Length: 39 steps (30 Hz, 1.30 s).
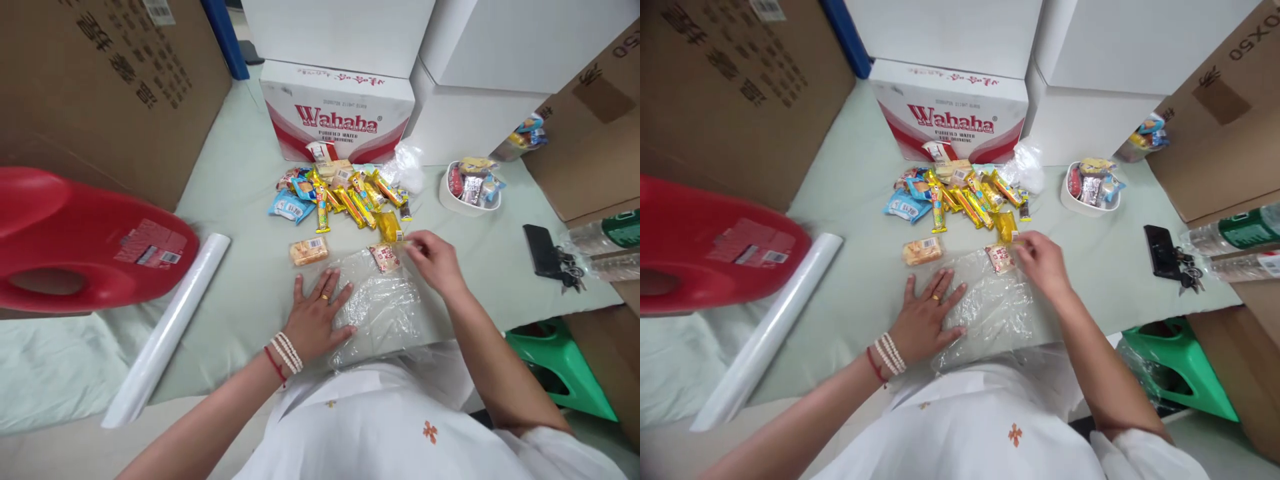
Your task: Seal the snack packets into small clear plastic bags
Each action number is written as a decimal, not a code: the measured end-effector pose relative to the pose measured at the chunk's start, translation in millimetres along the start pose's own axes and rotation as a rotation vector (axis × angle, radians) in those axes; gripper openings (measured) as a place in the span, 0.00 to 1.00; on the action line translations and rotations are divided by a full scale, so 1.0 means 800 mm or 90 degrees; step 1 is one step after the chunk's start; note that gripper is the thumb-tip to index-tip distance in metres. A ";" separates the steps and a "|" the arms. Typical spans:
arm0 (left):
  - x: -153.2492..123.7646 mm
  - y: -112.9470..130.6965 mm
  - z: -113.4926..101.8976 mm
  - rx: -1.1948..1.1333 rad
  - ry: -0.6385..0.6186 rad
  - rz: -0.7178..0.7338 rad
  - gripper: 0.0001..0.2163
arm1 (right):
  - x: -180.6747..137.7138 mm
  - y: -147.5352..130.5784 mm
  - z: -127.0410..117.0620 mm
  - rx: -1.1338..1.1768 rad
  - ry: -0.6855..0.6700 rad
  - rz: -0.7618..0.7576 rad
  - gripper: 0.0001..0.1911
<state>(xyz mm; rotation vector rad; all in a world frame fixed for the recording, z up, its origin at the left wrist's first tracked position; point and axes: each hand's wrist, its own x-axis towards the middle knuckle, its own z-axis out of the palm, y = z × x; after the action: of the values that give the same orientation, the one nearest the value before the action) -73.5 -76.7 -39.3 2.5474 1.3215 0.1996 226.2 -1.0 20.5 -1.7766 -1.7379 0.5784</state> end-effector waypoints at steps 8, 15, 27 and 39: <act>0.003 -0.002 0.001 0.009 -0.033 -0.013 0.43 | 0.072 -0.161 0.143 -0.299 -0.385 -0.320 0.24; 0.003 -0.008 -0.004 0.010 -0.013 -0.035 0.43 | 0.064 -0.113 0.058 -0.116 -0.246 -0.294 0.28; 0.003 -0.039 -0.019 0.011 -0.026 -0.041 0.35 | -0.051 -0.034 0.049 -0.126 -0.392 -0.210 0.29; -0.065 -0.020 -0.030 -0.068 -0.023 0.209 0.30 | -0.167 0.054 -0.014 -0.056 -0.310 -0.380 0.33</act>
<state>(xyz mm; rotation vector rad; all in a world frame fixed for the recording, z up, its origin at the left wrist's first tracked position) -121.8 -106.1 -21.4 2.6459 0.8479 0.2780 258.5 -134.1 -12.1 -1.1160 -2.5166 0.7095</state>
